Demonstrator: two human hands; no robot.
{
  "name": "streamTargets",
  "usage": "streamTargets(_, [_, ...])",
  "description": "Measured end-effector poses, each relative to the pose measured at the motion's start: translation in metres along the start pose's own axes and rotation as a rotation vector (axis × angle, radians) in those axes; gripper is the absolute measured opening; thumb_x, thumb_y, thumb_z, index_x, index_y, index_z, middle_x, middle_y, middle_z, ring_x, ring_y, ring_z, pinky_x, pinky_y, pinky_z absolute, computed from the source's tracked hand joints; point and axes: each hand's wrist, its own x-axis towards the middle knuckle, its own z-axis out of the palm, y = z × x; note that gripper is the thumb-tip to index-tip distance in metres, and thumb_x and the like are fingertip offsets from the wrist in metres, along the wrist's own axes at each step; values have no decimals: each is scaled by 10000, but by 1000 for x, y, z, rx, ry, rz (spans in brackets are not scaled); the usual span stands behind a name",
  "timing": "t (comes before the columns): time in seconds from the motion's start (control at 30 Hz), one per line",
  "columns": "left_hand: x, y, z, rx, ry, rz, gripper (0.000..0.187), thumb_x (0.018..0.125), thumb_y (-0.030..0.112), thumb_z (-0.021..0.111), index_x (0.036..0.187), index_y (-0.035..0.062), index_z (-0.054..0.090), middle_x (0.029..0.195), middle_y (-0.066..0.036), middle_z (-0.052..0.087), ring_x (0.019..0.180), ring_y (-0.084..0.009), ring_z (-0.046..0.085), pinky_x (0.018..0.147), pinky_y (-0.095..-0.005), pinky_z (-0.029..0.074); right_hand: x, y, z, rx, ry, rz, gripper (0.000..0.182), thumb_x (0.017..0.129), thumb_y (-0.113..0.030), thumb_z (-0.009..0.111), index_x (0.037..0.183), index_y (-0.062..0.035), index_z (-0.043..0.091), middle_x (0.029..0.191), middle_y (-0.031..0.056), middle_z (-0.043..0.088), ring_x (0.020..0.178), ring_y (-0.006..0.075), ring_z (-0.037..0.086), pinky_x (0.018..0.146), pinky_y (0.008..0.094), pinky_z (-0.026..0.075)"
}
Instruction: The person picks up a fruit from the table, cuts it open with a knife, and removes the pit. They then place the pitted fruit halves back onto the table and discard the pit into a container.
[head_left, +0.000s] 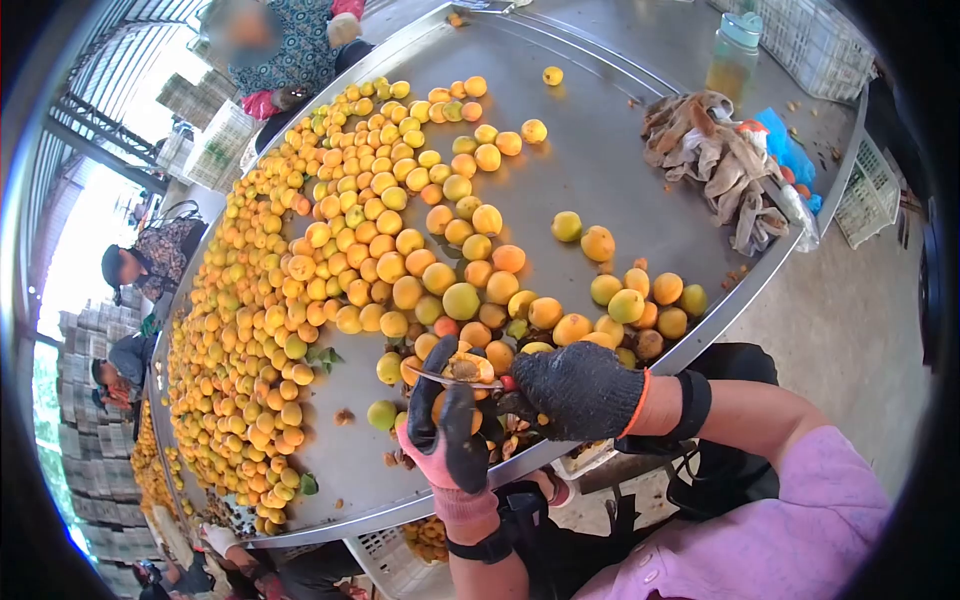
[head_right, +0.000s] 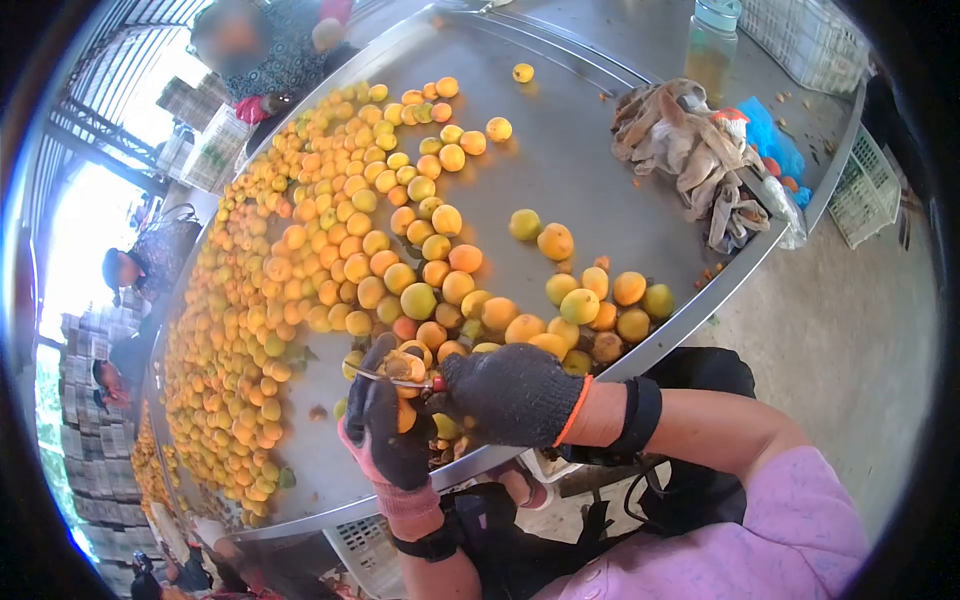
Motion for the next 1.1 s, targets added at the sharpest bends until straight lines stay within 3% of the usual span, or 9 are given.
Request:
streamTargets(0.17, [2,-2,5,250,114,21,355,766,-25,628,1115,-47,571,916,-90,638,824,-115,582,752,-233,468,-1,11,8,-34,57,-48,302,756,-199,572,954,6,471,639,146,577,589,301,611,494,386,482])
streamTargets(0.5, [8,1,8,143,202,-42,331,798,103,584,1084,-64,569,929,-83,622,761,-129,583,653,-238,472,6,3,35,194,143,-8,315,734,-171,586,985,-13,482,713,166,540,588,338,570,495,414,453])
streamTargets(0.57, [11,-2,4,317,152,135,332,802,109,560,1078,-75,564,969,-92,605,776,-147,590,659,-261,488,9,2,36,208,120,32,316,737,-171,581,1006,-32,492,750,166,533,581,343,557,511,409,456])
streamTargets(0.7, [10,7,7,176,135,114,349,804,114,546,1097,-76,547,964,-94,597,765,-168,601,649,-282,501,10,20,54,442,235,-123,306,770,-176,572,1048,-60,522,804,148,522,634,333,550,564,380,452])
streamTargets(0.83, [11,13,0,-93,160,-138,411,809,104,574,1199,-11,510,943,-91,614,721,-121,586,548,-202,466,4,16,28,590,195,17,335,762,-121,582,1080,-35,526,833,130,546,684,315,563,575,366,433])
streamTargets(0.9, [10,14,0,-114,174,-186,452,804,93,574,1237,5,475,887,-86,605,608,-110,559,485,-188,430,-1,17,18,486,302,-74,320,757,-103,592,1060,-22,528,828,125,552,690,308,569,577,362,432])
streamTargets(0.97, [8,16,6,-65,164,-173,432,809,110,559,1215,-17,482,929,-91,596,704,-119,569,544,-194,463,1,19,2,129,417,-222,240,787,-109,617,993,-11,542,752,116,543,672,288,549,583,344,427])
streamTargets(1.07, [10,13,-5,46,129,-55,379,832,102,525,1179,-47,494,1040,-124,583,839,-162,586,649,-225,513,8,22,-6,385,440,59,200,827,-142,601,977,-20,550,697,80,529,642,211,508,599,317,426])
streamTargets(1.1, [11,-1,-17,133,146,122,366,841,105,519,1172,-49,496,1057,-125,578,826,-155,583,636,-222,507,10,20,-14,615,432,184,202,835,-160,602,978,-25,556,700,57,535,649,168,492,609,302,427])
